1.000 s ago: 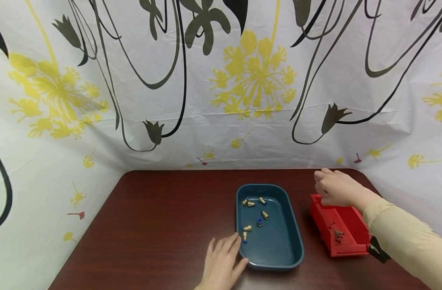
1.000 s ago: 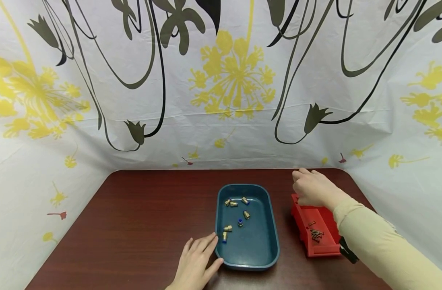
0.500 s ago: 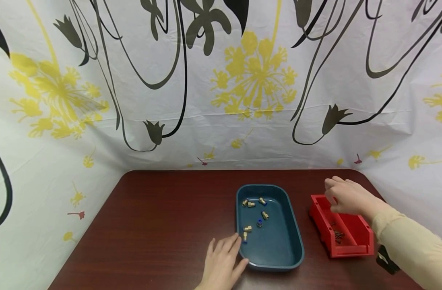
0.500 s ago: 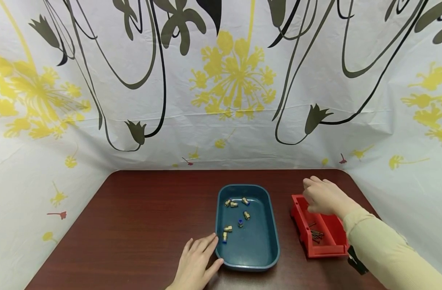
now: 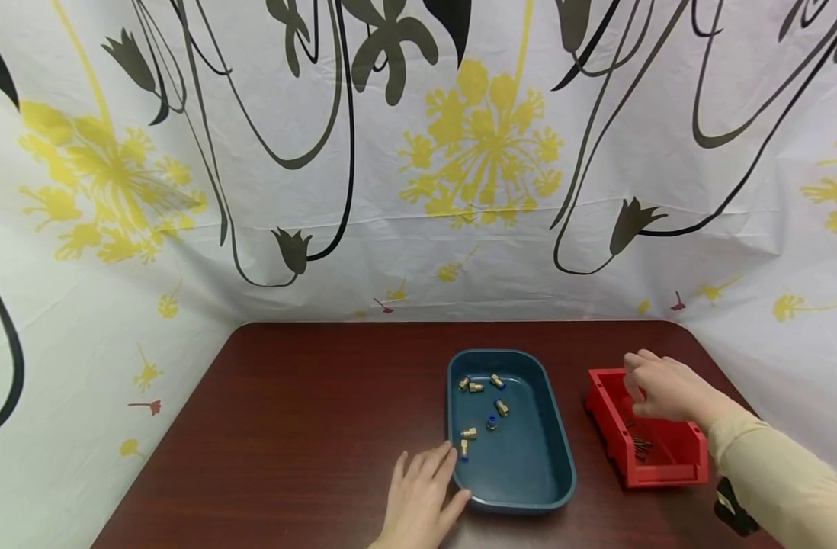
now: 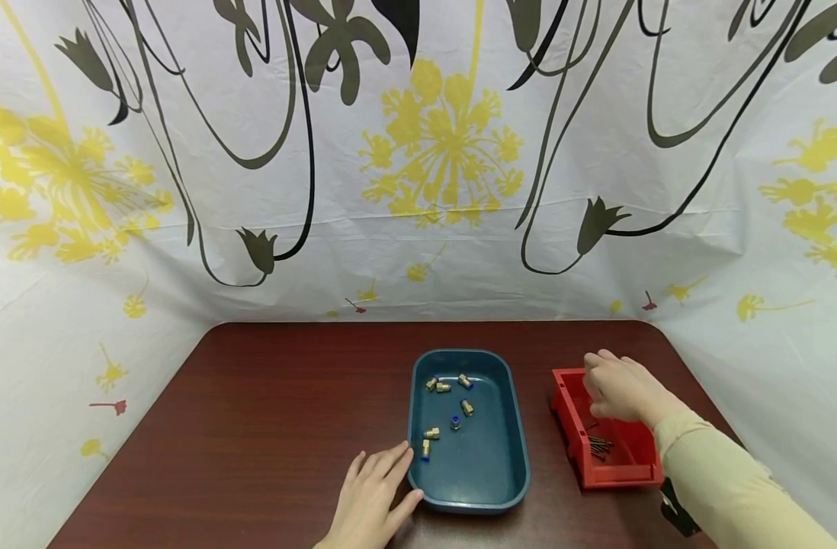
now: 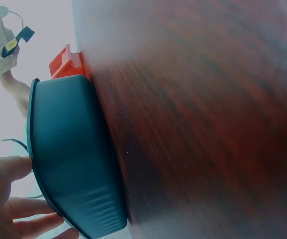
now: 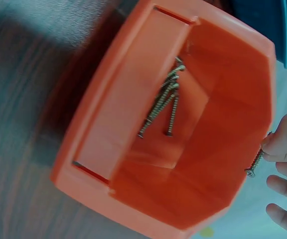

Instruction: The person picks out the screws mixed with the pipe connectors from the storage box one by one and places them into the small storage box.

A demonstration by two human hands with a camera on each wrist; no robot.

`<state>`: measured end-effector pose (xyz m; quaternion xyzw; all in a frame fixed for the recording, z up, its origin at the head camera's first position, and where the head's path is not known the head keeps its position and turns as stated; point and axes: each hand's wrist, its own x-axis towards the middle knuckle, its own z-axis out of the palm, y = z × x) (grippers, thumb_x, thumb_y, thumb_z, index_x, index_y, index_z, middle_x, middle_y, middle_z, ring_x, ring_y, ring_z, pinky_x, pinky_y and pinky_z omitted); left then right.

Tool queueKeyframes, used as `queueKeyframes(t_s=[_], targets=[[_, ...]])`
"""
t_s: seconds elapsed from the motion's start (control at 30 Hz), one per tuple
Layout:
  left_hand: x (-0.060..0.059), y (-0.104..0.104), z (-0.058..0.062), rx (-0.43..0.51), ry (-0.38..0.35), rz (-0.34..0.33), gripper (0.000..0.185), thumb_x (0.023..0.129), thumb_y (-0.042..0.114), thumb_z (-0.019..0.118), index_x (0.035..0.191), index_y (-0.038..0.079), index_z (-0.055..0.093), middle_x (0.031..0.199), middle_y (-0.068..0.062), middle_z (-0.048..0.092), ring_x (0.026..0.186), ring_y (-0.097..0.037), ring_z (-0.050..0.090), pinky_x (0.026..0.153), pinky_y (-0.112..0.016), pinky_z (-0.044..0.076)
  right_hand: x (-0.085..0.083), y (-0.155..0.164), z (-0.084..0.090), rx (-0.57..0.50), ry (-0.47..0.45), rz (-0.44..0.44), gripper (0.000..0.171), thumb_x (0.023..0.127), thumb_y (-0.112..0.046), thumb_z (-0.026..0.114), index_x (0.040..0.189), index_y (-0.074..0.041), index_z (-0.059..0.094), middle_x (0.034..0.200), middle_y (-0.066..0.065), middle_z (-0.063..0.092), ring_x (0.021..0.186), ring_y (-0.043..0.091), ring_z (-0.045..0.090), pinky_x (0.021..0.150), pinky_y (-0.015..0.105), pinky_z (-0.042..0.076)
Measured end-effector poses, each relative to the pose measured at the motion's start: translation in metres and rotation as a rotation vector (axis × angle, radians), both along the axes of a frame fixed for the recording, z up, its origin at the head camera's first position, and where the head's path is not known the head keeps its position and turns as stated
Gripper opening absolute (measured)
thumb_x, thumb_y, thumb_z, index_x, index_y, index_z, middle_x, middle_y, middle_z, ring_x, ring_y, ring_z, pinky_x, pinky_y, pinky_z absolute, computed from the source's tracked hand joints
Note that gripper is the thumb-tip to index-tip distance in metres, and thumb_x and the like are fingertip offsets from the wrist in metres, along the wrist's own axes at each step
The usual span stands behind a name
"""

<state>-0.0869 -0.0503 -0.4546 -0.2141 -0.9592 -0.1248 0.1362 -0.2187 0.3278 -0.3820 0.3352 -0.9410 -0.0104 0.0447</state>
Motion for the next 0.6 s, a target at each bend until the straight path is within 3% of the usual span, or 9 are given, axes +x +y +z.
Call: queueKeyframes(t_s=[0.23,0.6], targets=[[0.0,0.0,0.0,0.005,-0.017,0.002,0.049,0.083,0.044,0.055,0.118,0.01,0.057,0.123,-0.001,0.049,0.105,-0.02,0.047,0.084,-0.055,0.033,-0.001,0.003,-0.015,0.031,-0.047,-0.036,0.034,0.059,-0.02,0.078,0.053,-0.025,0.045,0.072,-0.007,0.035,0.069,0.014,0.036,0.05,0.028,0.03],[-0.001,0.0,0.001,0.007,-0.03,-0.001,0.049,0.083,0.044,0.055,0.118,0.01,0.057,0.123,-0.001,0.049,0.105,-0.02,0.047,0.085,-0.055,0.033,0.0,0.004,-0.038,0.009,-0.044,-0.002,0.035,0.06,-0.013,0.072,0.05,-0.024,0.04,0.067,-0.009,0.029,0.066,0.013,0.034,0.05,0.028,0.028]])
